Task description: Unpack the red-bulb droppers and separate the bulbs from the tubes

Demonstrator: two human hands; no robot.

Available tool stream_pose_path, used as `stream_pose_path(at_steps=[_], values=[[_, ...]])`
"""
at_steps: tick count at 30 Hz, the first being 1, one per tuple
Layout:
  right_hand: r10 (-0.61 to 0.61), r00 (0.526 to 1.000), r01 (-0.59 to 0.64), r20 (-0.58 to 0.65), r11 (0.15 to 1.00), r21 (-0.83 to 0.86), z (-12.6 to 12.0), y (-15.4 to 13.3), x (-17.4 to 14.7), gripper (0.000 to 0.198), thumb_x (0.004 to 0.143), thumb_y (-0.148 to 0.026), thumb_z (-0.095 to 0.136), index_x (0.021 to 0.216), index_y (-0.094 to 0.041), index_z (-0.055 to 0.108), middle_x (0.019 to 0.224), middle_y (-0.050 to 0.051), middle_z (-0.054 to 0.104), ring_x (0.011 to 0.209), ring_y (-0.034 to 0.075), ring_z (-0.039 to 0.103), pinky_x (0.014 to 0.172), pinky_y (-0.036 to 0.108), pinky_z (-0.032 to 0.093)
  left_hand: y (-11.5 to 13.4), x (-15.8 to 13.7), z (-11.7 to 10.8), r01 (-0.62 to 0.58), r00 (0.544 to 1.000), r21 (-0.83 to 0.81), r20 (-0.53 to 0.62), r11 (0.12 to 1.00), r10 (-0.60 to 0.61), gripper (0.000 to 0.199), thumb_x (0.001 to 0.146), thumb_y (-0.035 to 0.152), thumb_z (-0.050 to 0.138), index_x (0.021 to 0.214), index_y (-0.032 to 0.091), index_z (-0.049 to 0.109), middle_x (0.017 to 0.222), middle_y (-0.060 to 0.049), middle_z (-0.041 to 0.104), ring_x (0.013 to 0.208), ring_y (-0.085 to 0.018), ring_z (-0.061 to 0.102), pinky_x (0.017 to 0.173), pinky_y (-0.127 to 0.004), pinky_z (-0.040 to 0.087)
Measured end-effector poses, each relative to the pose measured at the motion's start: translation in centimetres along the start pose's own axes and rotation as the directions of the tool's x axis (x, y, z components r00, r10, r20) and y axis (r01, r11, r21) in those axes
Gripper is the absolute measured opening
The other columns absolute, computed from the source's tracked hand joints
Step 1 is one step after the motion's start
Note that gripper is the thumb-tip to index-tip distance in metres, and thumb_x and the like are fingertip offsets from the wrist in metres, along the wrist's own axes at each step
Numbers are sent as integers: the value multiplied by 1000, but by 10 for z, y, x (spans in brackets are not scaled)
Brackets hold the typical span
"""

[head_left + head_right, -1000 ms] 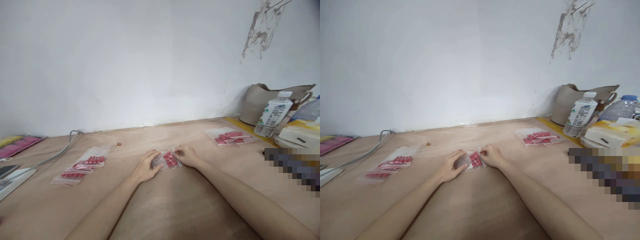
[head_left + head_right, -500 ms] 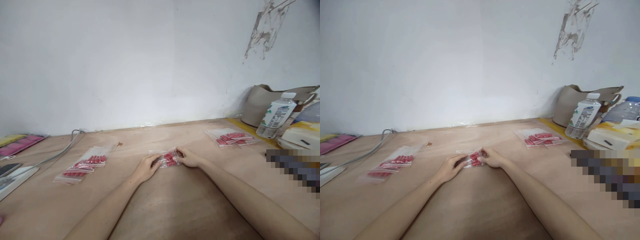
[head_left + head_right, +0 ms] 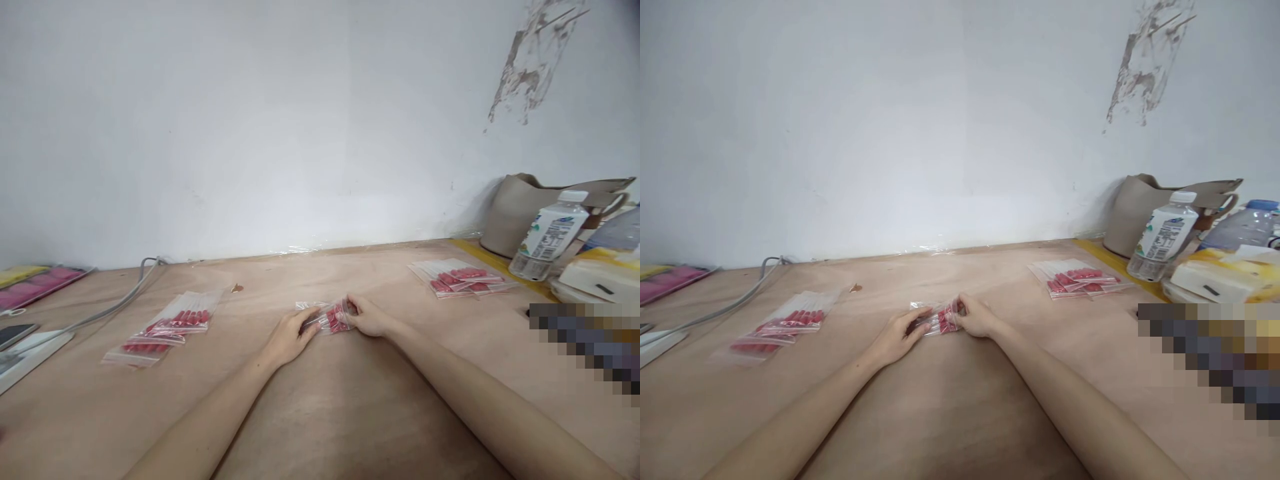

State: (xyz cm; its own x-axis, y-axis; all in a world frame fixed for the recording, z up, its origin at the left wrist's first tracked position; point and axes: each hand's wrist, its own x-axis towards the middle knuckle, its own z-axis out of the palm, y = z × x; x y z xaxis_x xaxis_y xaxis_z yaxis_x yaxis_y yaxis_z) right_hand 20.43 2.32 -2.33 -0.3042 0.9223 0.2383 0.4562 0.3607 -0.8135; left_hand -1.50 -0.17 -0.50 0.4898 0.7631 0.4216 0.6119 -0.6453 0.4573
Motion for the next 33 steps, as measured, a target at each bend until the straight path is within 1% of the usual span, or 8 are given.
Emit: stream_pose_path(at_steps=[4, 10, 17, 21, 24, 27, 30, 33], values=[[11, 999, -13, 31, 997, 76, 0, -2, 0, 20, 69, -30, 65, 79, -17, 54, 71, -1, 59, 65, 12, 52, 60, 25, 42, 0, 0, 0, 0, 1000, 13, 0, 1000, 0, 33, 84, 33, 46, 113, 21, 54, 111, -5, 61, 100, -20, 57, 88, -35, 45], [28, 995, -48, 94, 975, 216, -3, -9, 2, 11, 75, -24, 57, 80, -16, 53, 75, 1, 60, 68, 12, 55, 64, 26, 44, -3, 0, 1, 29, 999, 14, 15, 999, -29, 34, 84, 35, 46, 114, 21, 53, 113, -4, 60, 102, -20, 56, 90, -36, 43], [86, 994, -100, 60, 948, 303, -21, -9, 3, 13, 72, -25, 59, 81, -15, 55, 73, 0, 60, 64, 10, 55, 65, 26, 45, -3, 0, -1, 47, 999, 34, -2, 998, -47, 34, 84, 34, 46, 113, 20, 54, 112, -5, 60, 100, -20, 56, 89, -35, 44], [125, 992, -128, 32, 922, 365, -32, -1, 0, 22, 71, -29, 61, 87, -17, 53, 75, 1, 63, 61, 10, 58, 63, 26, 48, -2, 0, -2, 103, 994, 92, -34, 990, -101, 32, 83, 33, 46, 111, 19, 55, 109, -5, 62, 96, -20, 58, 85, -34, 46], [124, 992, -105, -24, 916, 388, -36, 6, -4, 25, 67, -31, 64, 87, -18, 54, 80, 3, 65, 65, 11, 60, 65, 26, 49, -3, 0, -2, 143, 989, 120, -65, 982, -136, 29, 82, 30, 47, 107, 19, 57, 106, -4, 63, 91, -19, 59, 82, -33, 47], [106, 985, -47, -135, 922, 384, -37, 11, -8, 28, 67, -34, 63, 89, -18, 54, 87, 5, 66, 77, 14, 62, 71, 29, 50, -4, 0, -2, 161, 984, 130, -91, 978, -150, 26, 82, 27, 46, 103, 19, 59, 103, -5, 64, 89, -19, 60, 81, -33, 48], [71, 951, 36, -302, 942, 335, -37, 14, -14, 29, 71, -35, 58, 94, -18, 52, 96, 8, 64, 89, 16, 60, 81, 32, 47, -5, 1, -4, 173, 980, 137, -124, 975, -156, 25, 82, 24, 45, 102, 19, 59, 104, -5, 63, 91, -19, 59, 82, -34, 47], [24, 906, 90, -423, 964, 248, -38, 15, -22, 26, 74, -32, 56, 96, -19, 53, 99, 8, 62, 92, 17, 58, 86, 36, 44, -6, 2, -4, 169, 977, 146, -155, 975, -146, 25, 83, 26, 44, 102, 19, 59, 107, -5, 61, 100, -20, 56, 87, -35, 44]])
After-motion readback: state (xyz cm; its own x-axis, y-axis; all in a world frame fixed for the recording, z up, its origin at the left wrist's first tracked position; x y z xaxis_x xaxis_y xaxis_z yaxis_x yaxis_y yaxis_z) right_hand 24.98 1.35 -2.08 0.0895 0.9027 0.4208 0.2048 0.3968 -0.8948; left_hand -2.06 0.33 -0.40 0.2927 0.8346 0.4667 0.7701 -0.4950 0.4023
